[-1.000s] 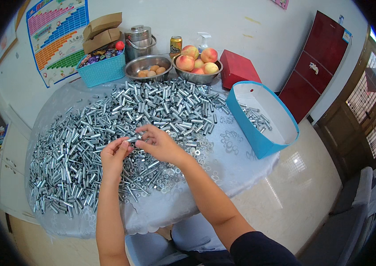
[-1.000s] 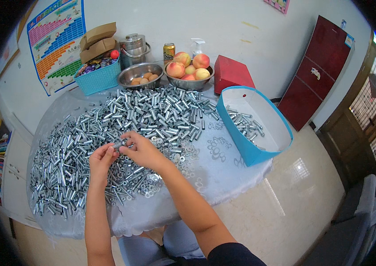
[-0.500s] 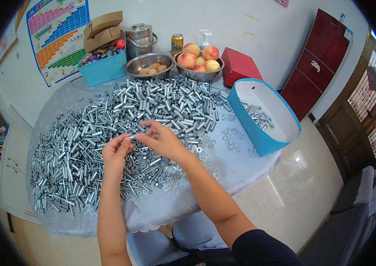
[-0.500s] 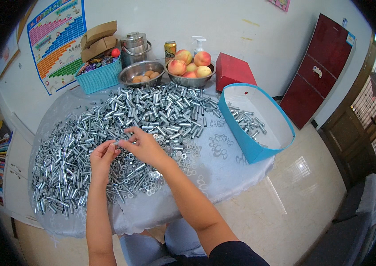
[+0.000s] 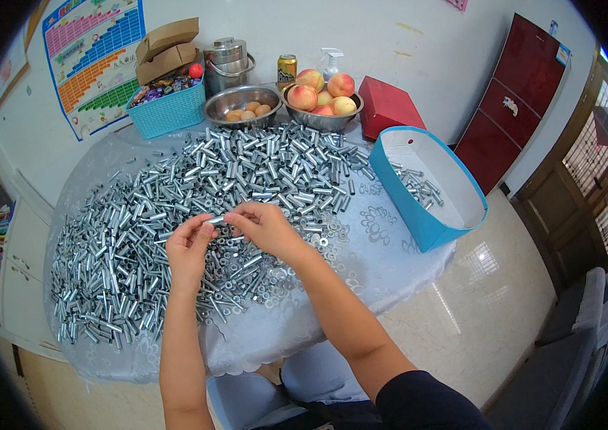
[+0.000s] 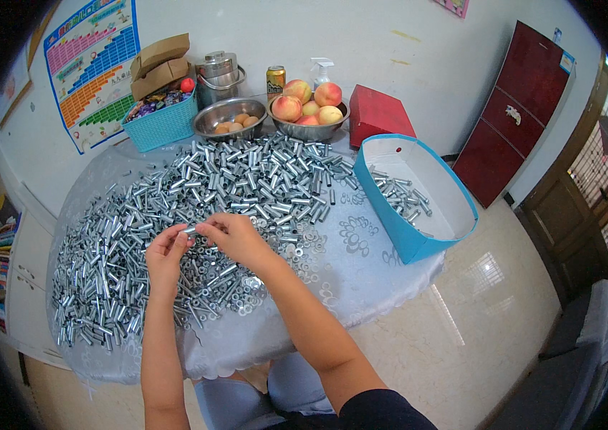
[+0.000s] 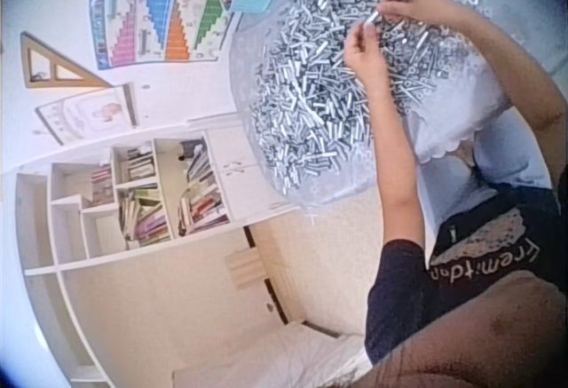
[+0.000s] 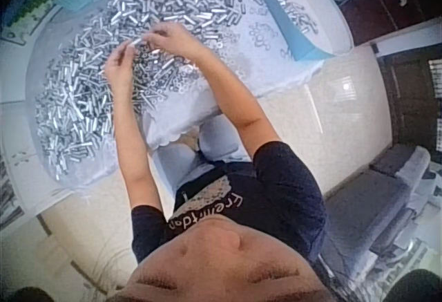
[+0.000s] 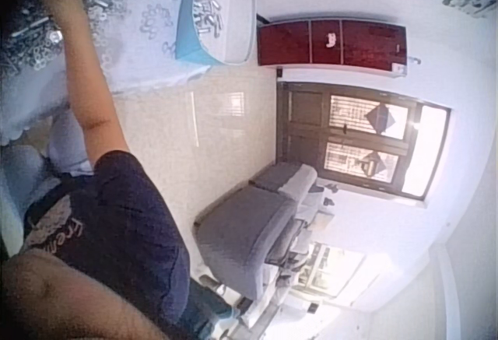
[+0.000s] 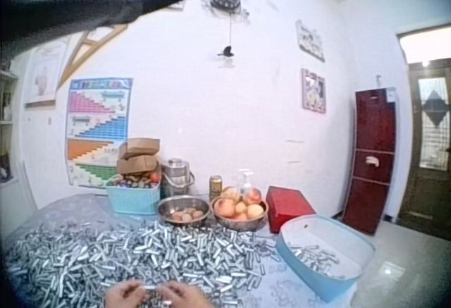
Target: The person sits at a table covered with a large pile of metal bolts and washers. They repeatedly pick up a bolt and a washer, thread the washer onto the bolt, and place the assembled unit into a blue plastic bin on the right. The process is continuous and repetitive throughout the video.
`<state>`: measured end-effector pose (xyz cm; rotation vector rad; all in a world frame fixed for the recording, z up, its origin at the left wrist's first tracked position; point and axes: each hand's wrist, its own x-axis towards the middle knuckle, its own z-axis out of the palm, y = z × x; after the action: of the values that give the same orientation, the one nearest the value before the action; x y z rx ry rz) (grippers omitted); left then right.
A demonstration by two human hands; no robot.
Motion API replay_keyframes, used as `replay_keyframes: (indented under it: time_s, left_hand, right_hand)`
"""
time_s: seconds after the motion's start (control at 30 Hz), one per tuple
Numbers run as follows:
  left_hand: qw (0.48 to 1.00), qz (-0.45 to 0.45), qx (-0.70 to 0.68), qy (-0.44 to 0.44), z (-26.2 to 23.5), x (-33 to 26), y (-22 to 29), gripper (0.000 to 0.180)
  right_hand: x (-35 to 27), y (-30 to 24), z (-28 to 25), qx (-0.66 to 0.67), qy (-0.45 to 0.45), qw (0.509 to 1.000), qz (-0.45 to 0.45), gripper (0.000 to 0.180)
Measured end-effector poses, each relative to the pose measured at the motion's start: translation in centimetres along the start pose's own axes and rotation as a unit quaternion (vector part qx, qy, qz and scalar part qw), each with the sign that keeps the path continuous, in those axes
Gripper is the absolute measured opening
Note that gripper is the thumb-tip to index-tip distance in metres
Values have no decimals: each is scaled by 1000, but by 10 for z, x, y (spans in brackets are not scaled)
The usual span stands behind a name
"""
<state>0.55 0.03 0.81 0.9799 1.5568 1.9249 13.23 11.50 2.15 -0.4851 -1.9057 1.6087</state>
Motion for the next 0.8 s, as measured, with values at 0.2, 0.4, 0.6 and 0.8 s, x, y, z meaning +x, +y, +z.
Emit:
replay_keyframes:
  time_s: [0.2, 0.4, 0.6, 0.8]
  left_hand:
    - [1000, -1, -30, 11, 0, 0, 1, 22]
    - [1000, 9, -24, 7, -1, 1, -1, 21]
    - [1000, 3, -22, 9, -1, 0, -2, 21]
    - [999, -5, -33, 12, -1, 1, -1, 20]
  right_hand:
    - [-1, -5, -4, -43, -10, 997, -60, 19]
    - [-3, -6, 1, -20, 25, 995, -93, 21]
    - [0, -1, -3, -33, -15, 999, -7, 31]
    - [0, 2, 0, -27, -15, 995, -95, 23]
